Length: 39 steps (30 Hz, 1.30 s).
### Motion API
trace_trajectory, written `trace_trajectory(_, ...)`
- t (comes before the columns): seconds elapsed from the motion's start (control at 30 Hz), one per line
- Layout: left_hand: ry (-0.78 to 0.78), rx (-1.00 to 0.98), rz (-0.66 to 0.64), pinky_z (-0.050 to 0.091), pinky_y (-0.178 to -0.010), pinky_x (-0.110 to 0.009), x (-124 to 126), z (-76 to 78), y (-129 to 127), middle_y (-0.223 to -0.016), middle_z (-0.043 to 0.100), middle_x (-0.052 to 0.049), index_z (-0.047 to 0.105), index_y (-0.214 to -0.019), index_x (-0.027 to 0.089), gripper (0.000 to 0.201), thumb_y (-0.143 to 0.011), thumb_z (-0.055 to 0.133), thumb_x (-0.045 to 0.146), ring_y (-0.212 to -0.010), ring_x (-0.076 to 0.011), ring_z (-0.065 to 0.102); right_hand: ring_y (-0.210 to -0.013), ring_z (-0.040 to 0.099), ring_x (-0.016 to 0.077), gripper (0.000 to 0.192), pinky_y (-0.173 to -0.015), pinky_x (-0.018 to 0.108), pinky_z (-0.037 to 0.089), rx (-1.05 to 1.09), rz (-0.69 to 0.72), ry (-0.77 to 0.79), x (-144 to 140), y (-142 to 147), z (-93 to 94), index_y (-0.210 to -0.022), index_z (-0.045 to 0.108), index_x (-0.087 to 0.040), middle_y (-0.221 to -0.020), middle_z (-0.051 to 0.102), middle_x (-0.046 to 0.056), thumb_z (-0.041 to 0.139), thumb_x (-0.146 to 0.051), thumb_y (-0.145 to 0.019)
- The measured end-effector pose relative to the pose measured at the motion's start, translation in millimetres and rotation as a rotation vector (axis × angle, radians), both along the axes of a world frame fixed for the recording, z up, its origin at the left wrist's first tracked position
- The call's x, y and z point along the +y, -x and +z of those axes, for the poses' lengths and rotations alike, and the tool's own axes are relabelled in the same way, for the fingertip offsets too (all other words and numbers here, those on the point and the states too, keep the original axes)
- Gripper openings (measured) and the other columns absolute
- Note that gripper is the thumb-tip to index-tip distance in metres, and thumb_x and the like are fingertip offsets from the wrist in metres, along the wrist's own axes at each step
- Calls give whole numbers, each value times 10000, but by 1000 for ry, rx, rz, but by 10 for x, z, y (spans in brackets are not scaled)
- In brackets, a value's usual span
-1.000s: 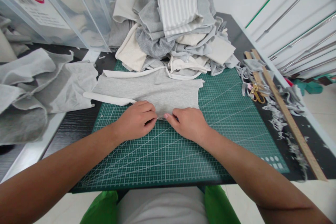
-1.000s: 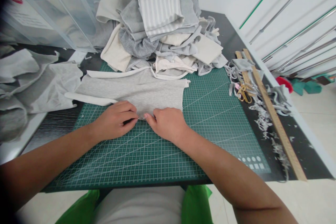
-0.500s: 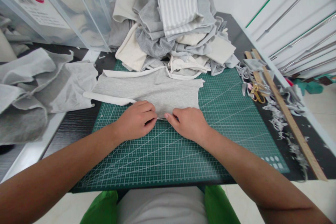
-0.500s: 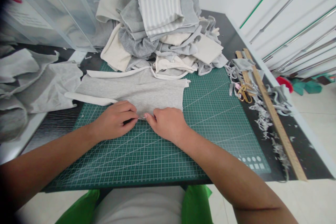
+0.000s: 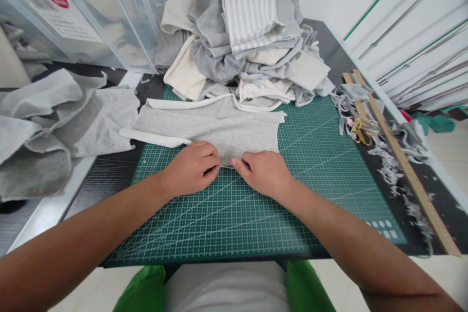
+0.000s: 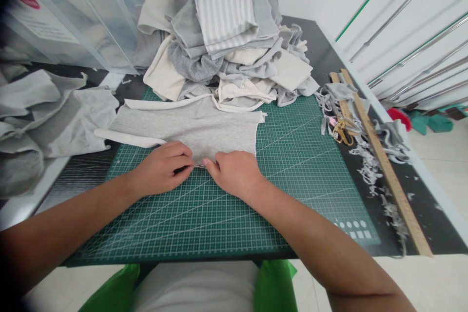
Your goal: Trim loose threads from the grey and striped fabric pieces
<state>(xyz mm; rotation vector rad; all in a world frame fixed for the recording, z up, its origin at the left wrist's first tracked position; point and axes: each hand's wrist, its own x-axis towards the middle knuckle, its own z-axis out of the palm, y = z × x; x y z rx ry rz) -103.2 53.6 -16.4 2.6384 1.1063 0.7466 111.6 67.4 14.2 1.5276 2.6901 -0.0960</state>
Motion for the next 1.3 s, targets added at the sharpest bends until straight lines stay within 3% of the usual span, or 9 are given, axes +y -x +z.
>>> trace_trajectory(0.3, 2, 0, 3, 446, -754, -324, 0, 0, -6, -811, 598, -37, 673, -786, 162, 159, -858, 532, 149, -782, -159, 538, -578, 610, 173, 572, -515, 292, 229, 15, 18, -29, -2, -4, -22, -735, 671, -224, -641, 690, 33, 259, -546, -969)
trace_trajectory(1.3, 5, 0, 3, 438, -757, -327, -9, 1, 3, -822, 599, -37, 672, -790, 156, 156, -863, 534, 149, -787, -158, 532, -596, 620, 180, 574, -509, 293, 236, 2, 9, -22, 2, -2, -23, -740, 673, -223, -650, 691, 35, 259, -549, -966)
